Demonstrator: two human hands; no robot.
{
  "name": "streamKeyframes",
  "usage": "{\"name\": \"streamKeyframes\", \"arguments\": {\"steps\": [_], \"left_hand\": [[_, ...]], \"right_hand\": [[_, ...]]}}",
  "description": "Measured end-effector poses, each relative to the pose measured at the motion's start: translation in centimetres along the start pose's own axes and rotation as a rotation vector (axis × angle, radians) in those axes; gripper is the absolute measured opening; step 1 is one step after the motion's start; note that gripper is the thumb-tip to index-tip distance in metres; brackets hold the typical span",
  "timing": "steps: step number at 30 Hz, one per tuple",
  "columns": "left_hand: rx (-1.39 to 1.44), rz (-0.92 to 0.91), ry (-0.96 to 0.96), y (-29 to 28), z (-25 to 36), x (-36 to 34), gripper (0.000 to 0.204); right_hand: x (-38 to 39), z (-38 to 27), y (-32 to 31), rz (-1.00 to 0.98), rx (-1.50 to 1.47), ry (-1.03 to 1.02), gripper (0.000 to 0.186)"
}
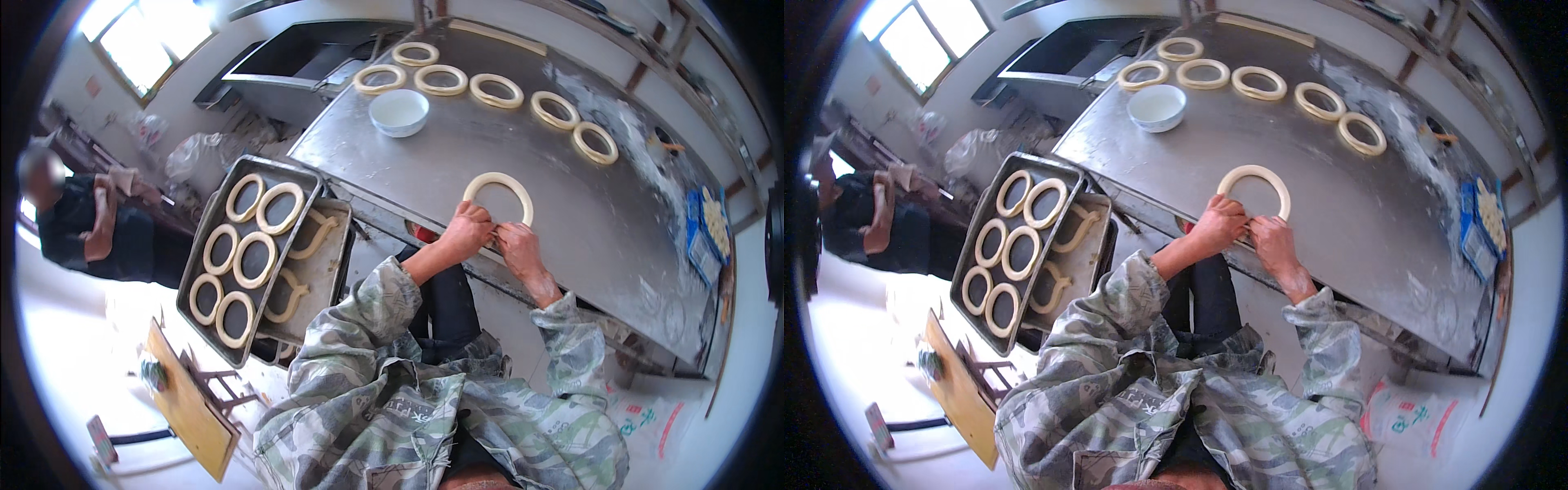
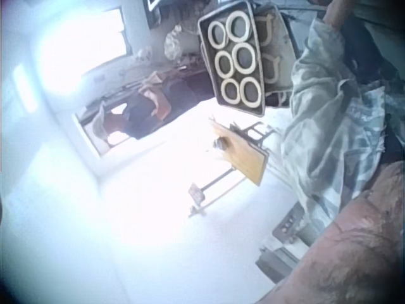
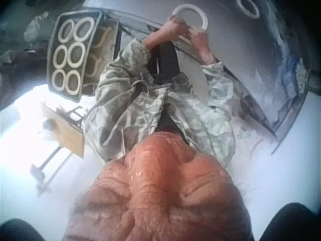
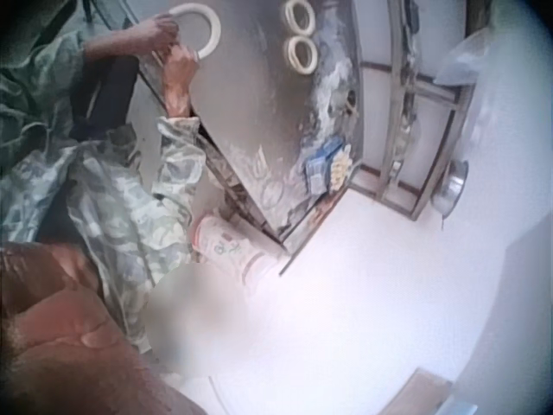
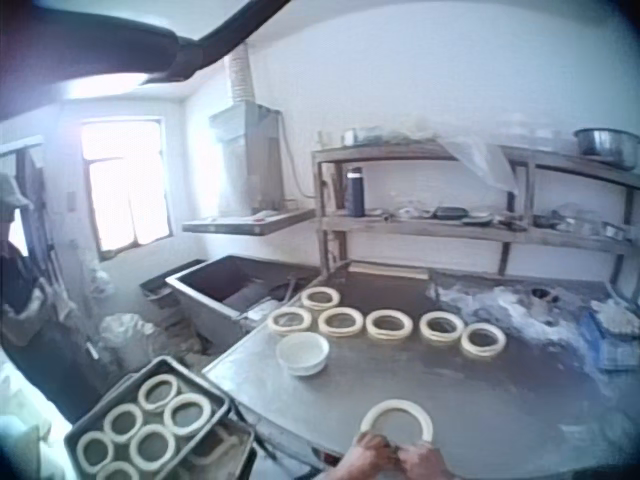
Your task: The person shapes long strips of dough into rings by hand on a metal table, dipping their fingers into a bowl of liquid and placing the finished rings onto a tray.
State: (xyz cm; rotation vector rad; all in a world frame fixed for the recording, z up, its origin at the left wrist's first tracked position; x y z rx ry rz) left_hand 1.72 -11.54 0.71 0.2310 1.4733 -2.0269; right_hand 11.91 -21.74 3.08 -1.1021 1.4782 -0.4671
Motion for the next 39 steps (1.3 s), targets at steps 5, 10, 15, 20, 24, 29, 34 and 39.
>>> {"name": "streamKeyframes", "arguments": {"steps": [5,10,15,20,24,29,34,39], "left_hand": [[0.091,0.1,-0.063,-2.1,0.3,0.5,0.025],[-0.125,0.179,-0.601,-4.2,-4.2,-1.3,0.034],[-0.199,-0.11,-0.813,-2.0,-5.3,-4.7,0.022],[-0.125,-0.006,-0.832,-0.9,-5.0,-5.5,0.019],[0.076,0.025,-0.922,-1.4,-5.3,-5.1,0.024],[0.517,0.269,-0.702,-6.6,-3.6,-6.2,0.033],[0.24,0.247,-0.268,-10.7,1.8,-5.4,0.024],[-0.033,-0.026,-0.024,-4.0,-1.1,0.7,0.021]], "right_hand": [[0.0,0.1,0.0,0.012,-0.016,0.038,0.015],[-1.9,2.9,-2.9,0.172,0.074,0.291,0.034],[-2.7,10.0,-0.5,-0.127,0.202,0.508,0.032],[-1.9,11.9,2.1,-0.082,0.337,0.402,0.027],[-1.8,13.8,1.1,0.01,0.131,0.39,0.022],[-5.0,7.7,-8.0,0.457,-0.234,0.361,0.034],[-3.1,4.1,-11.7,0.289,0.082,-0.021,0.035],[5.5,4.0,-4.9,-0.024,0.051,-0.039,0.026]]}}
Point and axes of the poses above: each hand's wrist, its own x-axis away from the middle knuckle, its own y-axis out of the palm, z = x × y, the point moved 5 cm from there along -x, towards the middle knuckle, and after that the axes turned 10 degrees about -y, right-handed, at the moved point
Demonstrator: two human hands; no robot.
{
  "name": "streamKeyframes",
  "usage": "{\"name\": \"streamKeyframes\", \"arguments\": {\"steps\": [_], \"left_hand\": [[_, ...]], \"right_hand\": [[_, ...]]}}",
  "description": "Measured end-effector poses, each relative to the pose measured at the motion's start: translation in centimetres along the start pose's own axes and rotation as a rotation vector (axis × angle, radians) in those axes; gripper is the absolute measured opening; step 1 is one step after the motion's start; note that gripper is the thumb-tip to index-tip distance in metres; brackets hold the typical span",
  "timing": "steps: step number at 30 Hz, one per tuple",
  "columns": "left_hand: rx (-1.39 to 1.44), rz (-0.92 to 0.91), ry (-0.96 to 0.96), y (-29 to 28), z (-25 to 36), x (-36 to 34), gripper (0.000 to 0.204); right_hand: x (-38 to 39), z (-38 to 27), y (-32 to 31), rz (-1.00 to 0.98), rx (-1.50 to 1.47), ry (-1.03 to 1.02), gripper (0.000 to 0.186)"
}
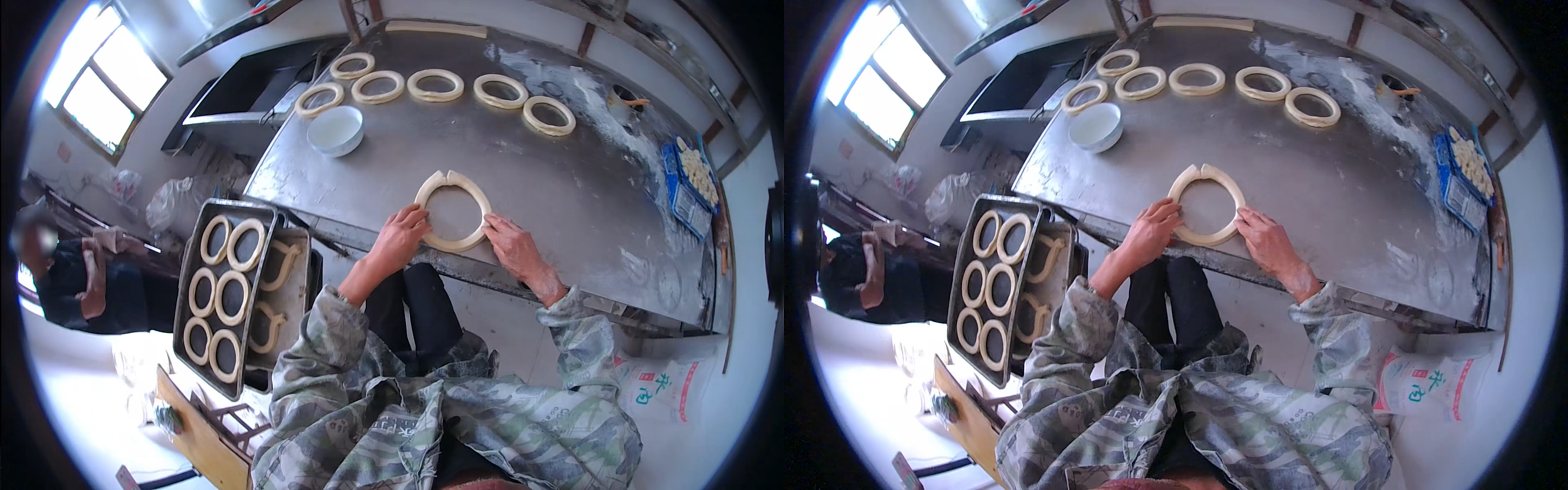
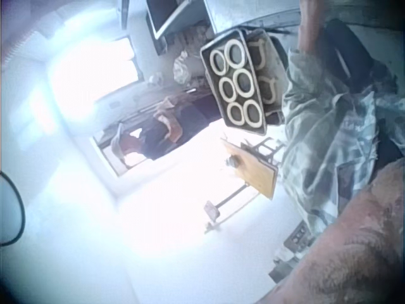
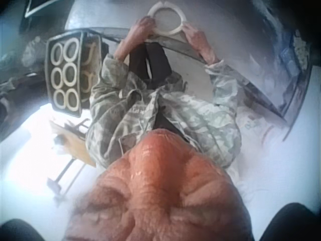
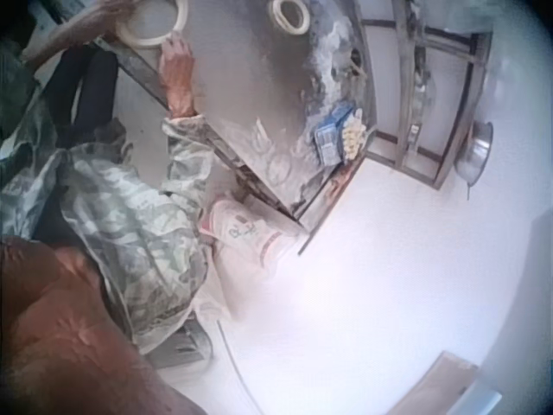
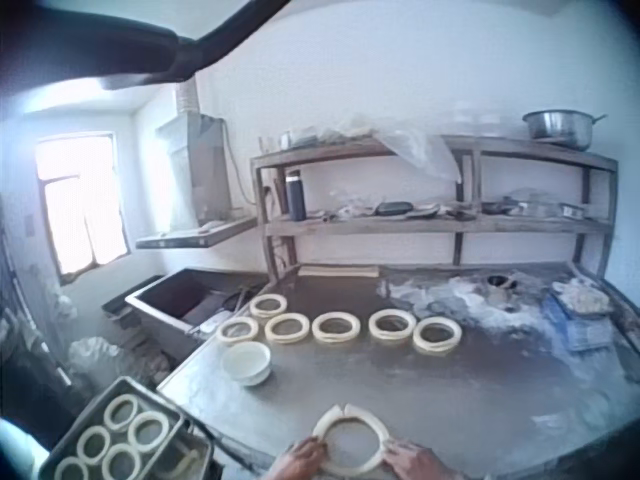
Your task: The person shapes long strips of dough into rings by hand on a metal table, dipping their fingers into a bowl of liquid and placing the finished rings onto a tray.
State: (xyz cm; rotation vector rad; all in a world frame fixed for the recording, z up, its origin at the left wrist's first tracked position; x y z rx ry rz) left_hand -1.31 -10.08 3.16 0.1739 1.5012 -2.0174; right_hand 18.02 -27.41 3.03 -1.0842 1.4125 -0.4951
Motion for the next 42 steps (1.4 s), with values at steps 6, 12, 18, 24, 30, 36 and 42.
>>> {"name": "streamKeyframes", "arguments": {"steps": [6,12,18,24,30,36,42], "left_hand": [[0.086,0.038,-0.35,0.2,-3.3,-7.3,0.028],[0.086,-0.212,-0.515,5.4,-6.4,-11.1,0.031],[0.151,-0.167,-0.514,5.8,-6.0,-10.7,0.025],[0.217,-0.053,-0.408,6.3,-5.6,-10.4,0.018],[0.274,0.058,-0.297,6.8,-5.4,-10.1,0.015],[0.298,0.105,-0.293,6.3,-5.1,-9.9,0.011],[0.221,-0.02,-0.241,6.2,-3.9,-10.3,0.01]], "right_hand": [[-5.2,4.6,0.6,0.269,-0.017,0.359,0.026],[-9.7,7.4,7.5,0.2,-0.045,0.387,0.014],[-9.8,5.6,7.4,0.299,-0.095,0.347,0.019],[-10.1,4.7,7.3,0.344,-0.091,0.31,0.018],[-10.3,4.4,7.7,0.32,-0.08,0.331,0.016],[-10.8,3.7,7.6,0.35,-0.095,0.347,0.014],[-9.8,4.6,7.9,0.394,-0.126,0.363,0.023]]}}
Point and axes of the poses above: each hand's wrist, its own x-axis away from the middle knuckle, its own y-axis out of the palm, z = x × y, the point moved 5 cm from there along -x, towards the middle knuckle, and after that the axes turned 10 degrees about -y, right-handed, at the moved point
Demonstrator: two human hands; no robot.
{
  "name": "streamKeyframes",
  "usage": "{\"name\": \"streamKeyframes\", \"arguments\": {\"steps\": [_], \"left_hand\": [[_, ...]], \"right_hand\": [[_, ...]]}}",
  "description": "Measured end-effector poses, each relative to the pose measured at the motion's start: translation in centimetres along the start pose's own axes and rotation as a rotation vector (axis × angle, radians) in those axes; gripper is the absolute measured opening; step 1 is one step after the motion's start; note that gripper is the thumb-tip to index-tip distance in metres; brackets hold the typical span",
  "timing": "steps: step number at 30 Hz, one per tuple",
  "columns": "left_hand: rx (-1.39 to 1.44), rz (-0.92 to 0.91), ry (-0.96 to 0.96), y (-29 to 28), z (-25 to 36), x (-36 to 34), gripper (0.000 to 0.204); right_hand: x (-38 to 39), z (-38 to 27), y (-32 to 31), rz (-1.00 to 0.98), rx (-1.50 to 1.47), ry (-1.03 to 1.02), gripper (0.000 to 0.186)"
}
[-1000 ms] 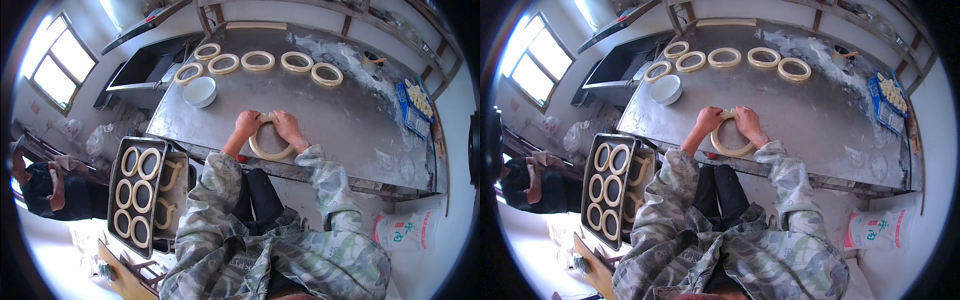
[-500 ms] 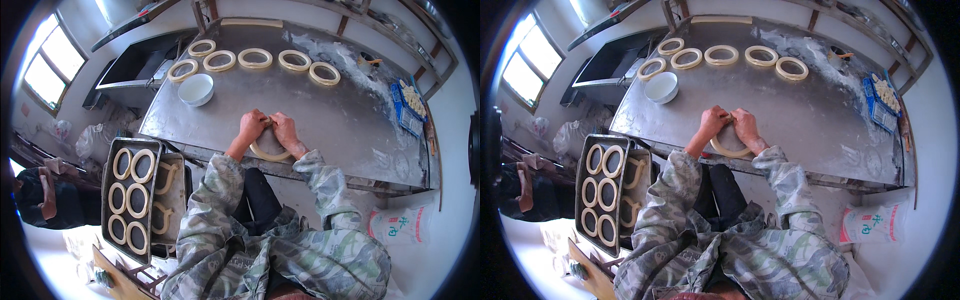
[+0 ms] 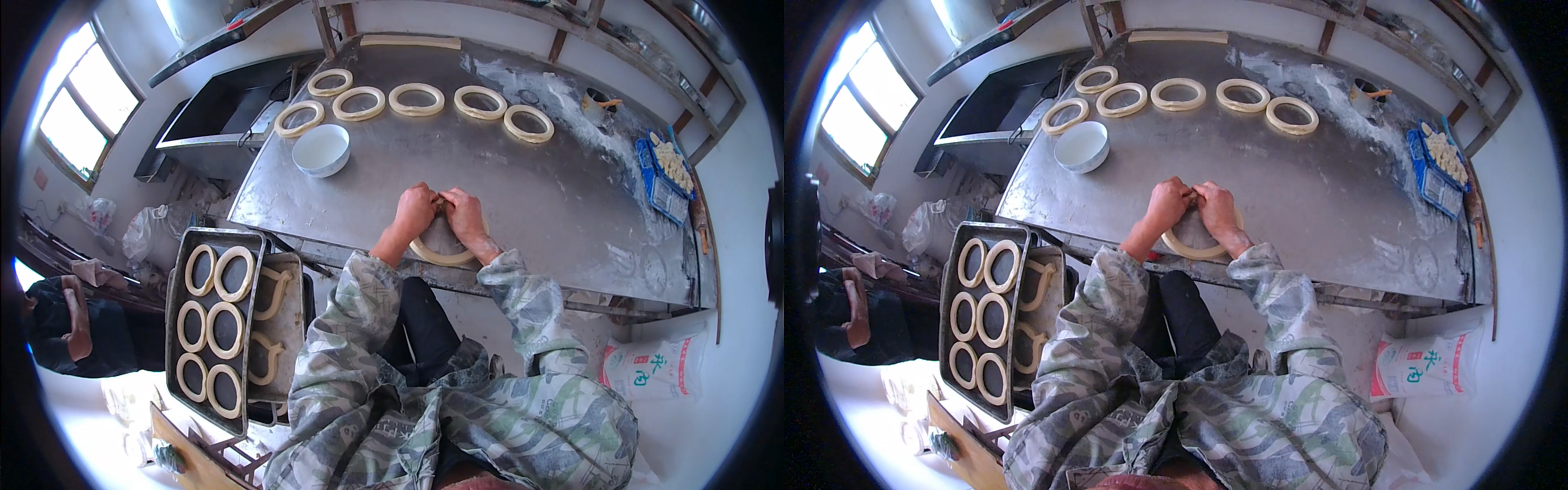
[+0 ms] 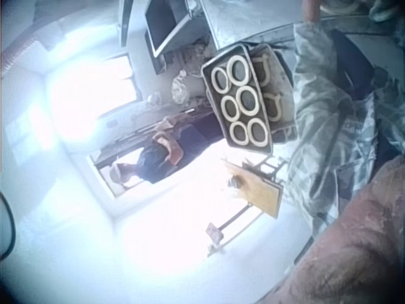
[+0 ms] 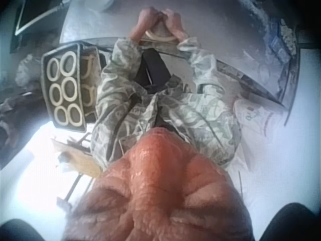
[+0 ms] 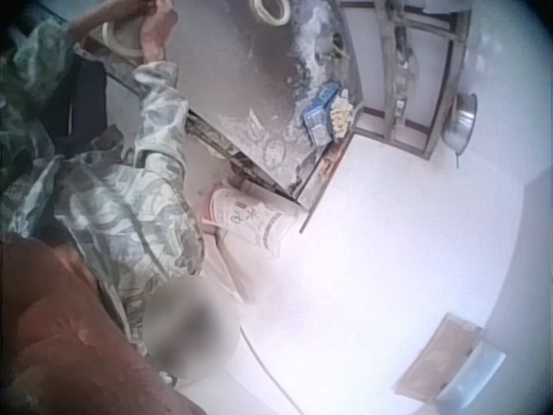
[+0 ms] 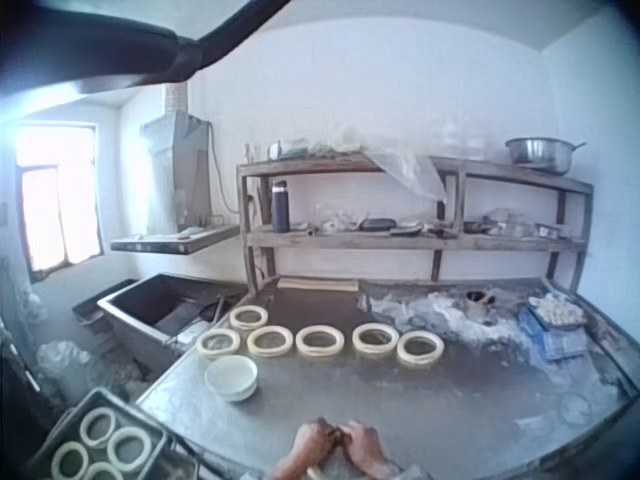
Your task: The person shapes long strips of dough into rings by hand on a metal table, dipping their fingers into a bowl of liquid and placing the finished rings onto a tray.
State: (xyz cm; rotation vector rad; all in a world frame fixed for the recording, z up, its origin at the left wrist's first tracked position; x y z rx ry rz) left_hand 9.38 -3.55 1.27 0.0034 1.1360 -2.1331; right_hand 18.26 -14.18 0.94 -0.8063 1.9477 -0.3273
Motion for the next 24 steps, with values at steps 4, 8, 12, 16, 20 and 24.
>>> {"name": "streamKeyframes", "arguments": {"steps": [4,8,12,16,20,24], "left_hand": [[-0.086,-0.049,0.042,0.1,-1.0,-0.9,0.013],[-0.123,-0.05,0.072,0.3,-0.7,-0.7,0.014],[-0.178,-0.007,0.051,0.3,-0.5,-0.7,0.013],[-0.25,-0.015,0.012,0.3,-0.1,-1.0,0.012],[-0.303,-0.055,-0.101,-0.2,1.2,-0.2,0.011],[-0.22,-0.098,0.017,-0.3,2.3,-0.2,0.011]], "right_hand": [[-0.5,-0.5,0.0,-0.017,0.012,-0.003,0.022],[-0.3,-0.3,-0.3,-0.004,-0.039,0.031,0.025],[-0.6,-0.4,-0.5,-0.021,-0.08,0.043,0.029],[-0.8,-0.4,-0.8,-0.046,-0.139,0.041,0.029],[-0.5,-0.6,-0.6,-0.117,-0.106,0.064,0.043],[1.0,0.2,-1.0,-0.14,-0.004,0.097,0.055]]}}
Point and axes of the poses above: each hand's wrist, its own x-axis away from the middle knuckle, its own y-axis out of the palm, z = x × y, the point moved 5 cm from there along -x, towards the middle knuckle, and after that the axes turned 10 degrees about -y, right-handed, at the moved point
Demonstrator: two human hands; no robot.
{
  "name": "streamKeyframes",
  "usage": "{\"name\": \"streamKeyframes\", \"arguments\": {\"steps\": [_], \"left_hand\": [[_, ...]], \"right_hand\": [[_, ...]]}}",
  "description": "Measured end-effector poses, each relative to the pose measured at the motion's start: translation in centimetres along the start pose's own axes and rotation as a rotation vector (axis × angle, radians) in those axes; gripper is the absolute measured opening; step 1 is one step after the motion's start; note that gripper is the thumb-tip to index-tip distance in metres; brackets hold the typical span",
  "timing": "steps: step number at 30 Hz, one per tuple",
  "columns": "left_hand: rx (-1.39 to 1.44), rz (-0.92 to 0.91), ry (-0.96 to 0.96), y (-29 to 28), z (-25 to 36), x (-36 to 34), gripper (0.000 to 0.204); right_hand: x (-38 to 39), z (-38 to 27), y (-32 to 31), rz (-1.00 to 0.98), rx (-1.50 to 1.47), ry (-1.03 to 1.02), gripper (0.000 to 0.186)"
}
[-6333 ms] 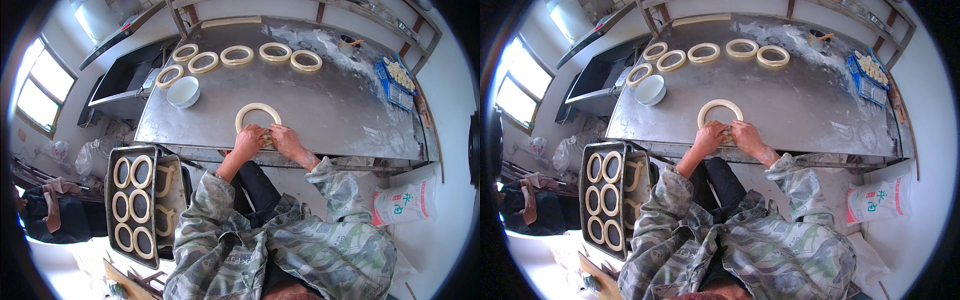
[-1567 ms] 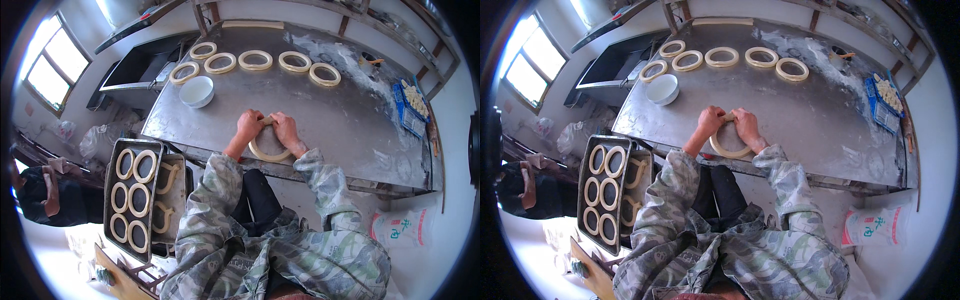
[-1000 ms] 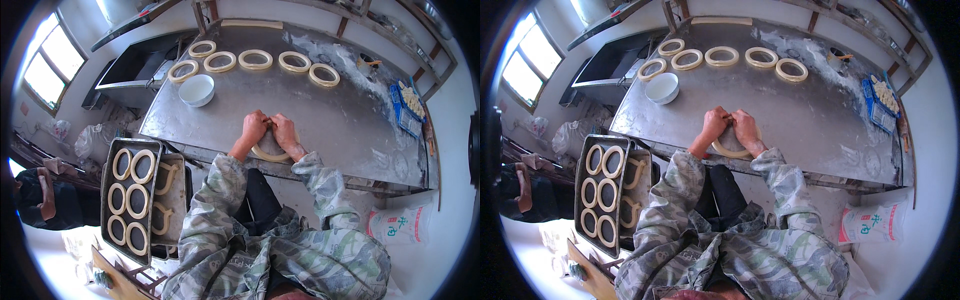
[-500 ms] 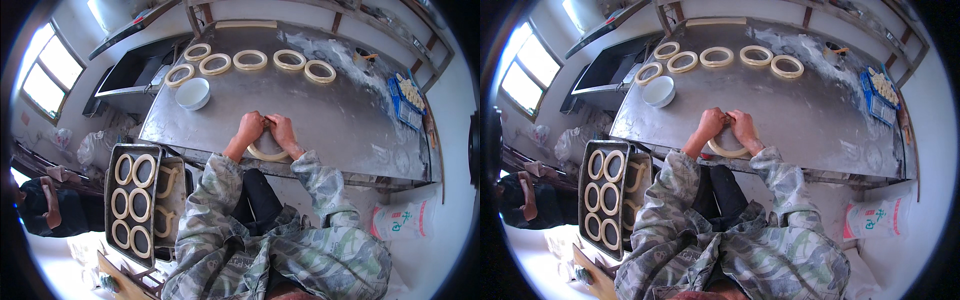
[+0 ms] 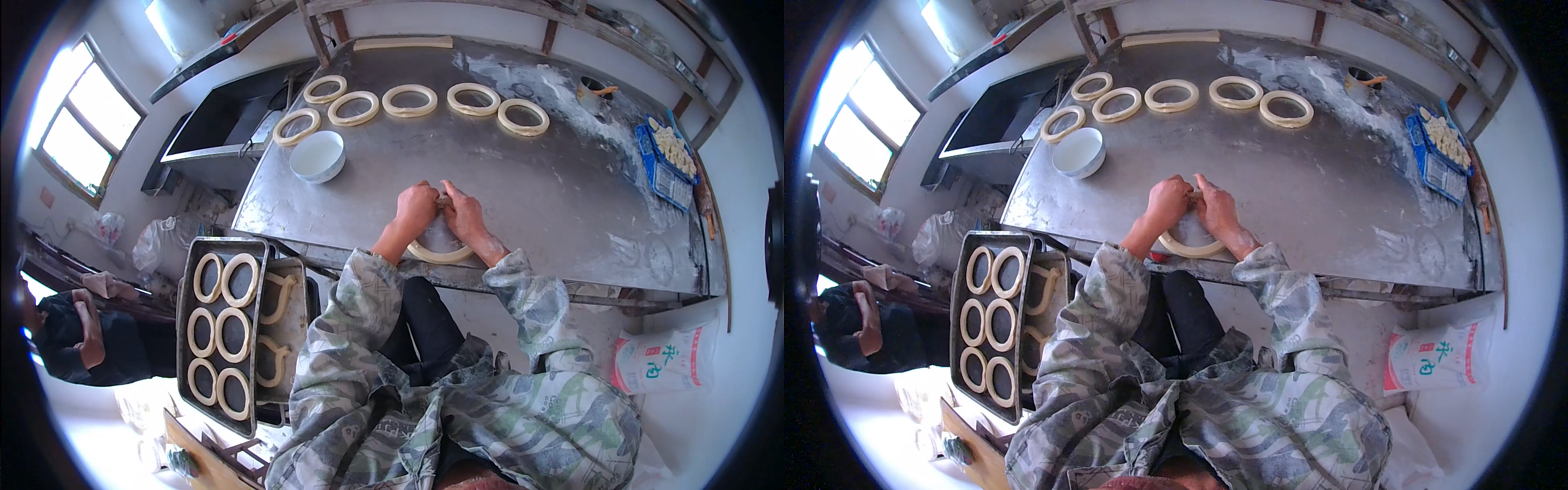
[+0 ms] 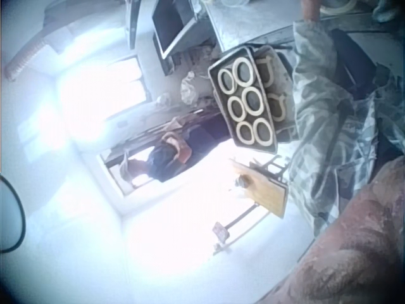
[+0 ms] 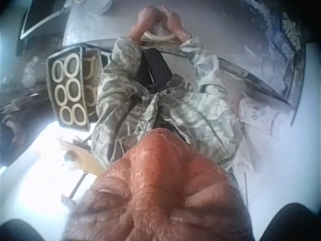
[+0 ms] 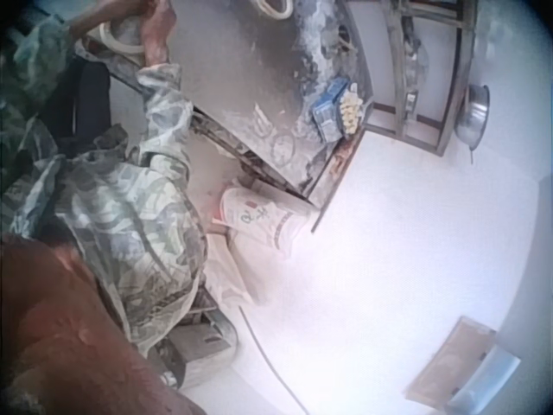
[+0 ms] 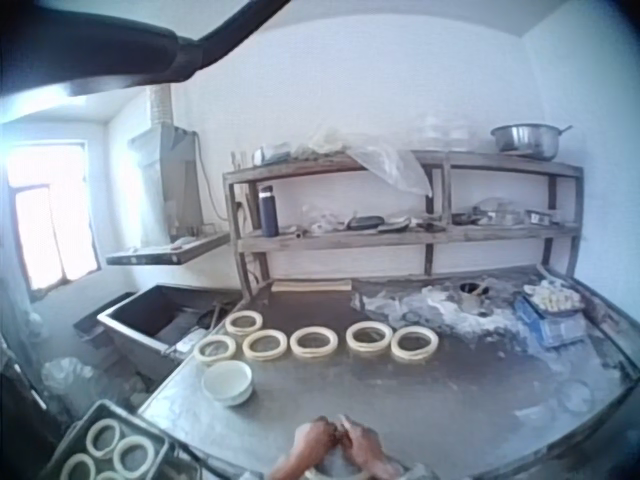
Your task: The person shapes long strips of dough into rings by hand on a metal table, dipping their fingers into a bowl of liquid and placing the finished rings onto a tray.
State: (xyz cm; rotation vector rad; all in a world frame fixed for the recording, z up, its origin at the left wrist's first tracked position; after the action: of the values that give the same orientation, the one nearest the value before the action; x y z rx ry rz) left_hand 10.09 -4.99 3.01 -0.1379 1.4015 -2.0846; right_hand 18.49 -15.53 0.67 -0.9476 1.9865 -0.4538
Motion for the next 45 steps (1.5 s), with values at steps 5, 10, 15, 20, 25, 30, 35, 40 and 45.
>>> {"name": "streamKeyframes", "arguments": {"steps": [5,10,15,20,25,30,35,40,45], "left_hand": [[-0.105,-0.008,0.045,0.5,-0.3,-0.6,0.01],[-0.161,-0.124,-0.032,0.7,-0.1,-1.3,0.015],[-0.033,-0.296,-0.203,0.7,-1.0,-3.1,0.019],[-0.036,-0.17,-0.19,2.7,-2.9,-3.7,0.02],[0.138,-0.181,-0.054,1.9,-2.3,-2.5,0.017],[0.068,-0.13,-0.002,1.6,-1.5,-2.3,0.016],[0.076,-0.066,-0.038,1.9,-1.4,-1.7,0.016],[0.097,-0.01,-0.017,2.4,-1.6,-1.4,0.018],[0.142,-0.074,-0.061,2.6,-2.3,-1.8,0.02]], "right_hand": [[0.0,-0.1,-0.1,-0.065,0.115,-0.082,0.056],[-0.2,-0.5,-0.1,-0.064,0.171,-0.133,0.061],[-0.6,-0.4,0.0,-0.129,0.147,-0.067,0.053],[-1.3,-0.9,-0.2,-0.158,0.055,-0.045,0.038],[-1.0,-0.4,-0.4,-0.094,0.054,-0.073,0.034],[-1.0,-0.4,-0.3,-0.097,0.036,-0.051,0.039],[-1.3,-0.5,-0.4,-0.118,0.022,-0.041,0.038],[-1.1,-0.9,-0.4,-0.048,0.071,-0.142,0.035],[-1.3,-0.4,-0.4,-0.133,0.035,-0.111,0.038]]}}
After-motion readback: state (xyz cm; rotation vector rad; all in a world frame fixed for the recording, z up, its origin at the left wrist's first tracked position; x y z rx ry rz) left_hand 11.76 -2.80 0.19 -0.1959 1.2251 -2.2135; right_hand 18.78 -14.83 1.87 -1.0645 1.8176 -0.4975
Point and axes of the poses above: each hand's wrist, its own x-axis away from the middle knuckle, its own y-axis out of the palm, z = x × y, the point moved 5 cm from there along -x, towards the middle knuckle, and after that the axes turned 10 degrees about -y, right-handed, at the moved point
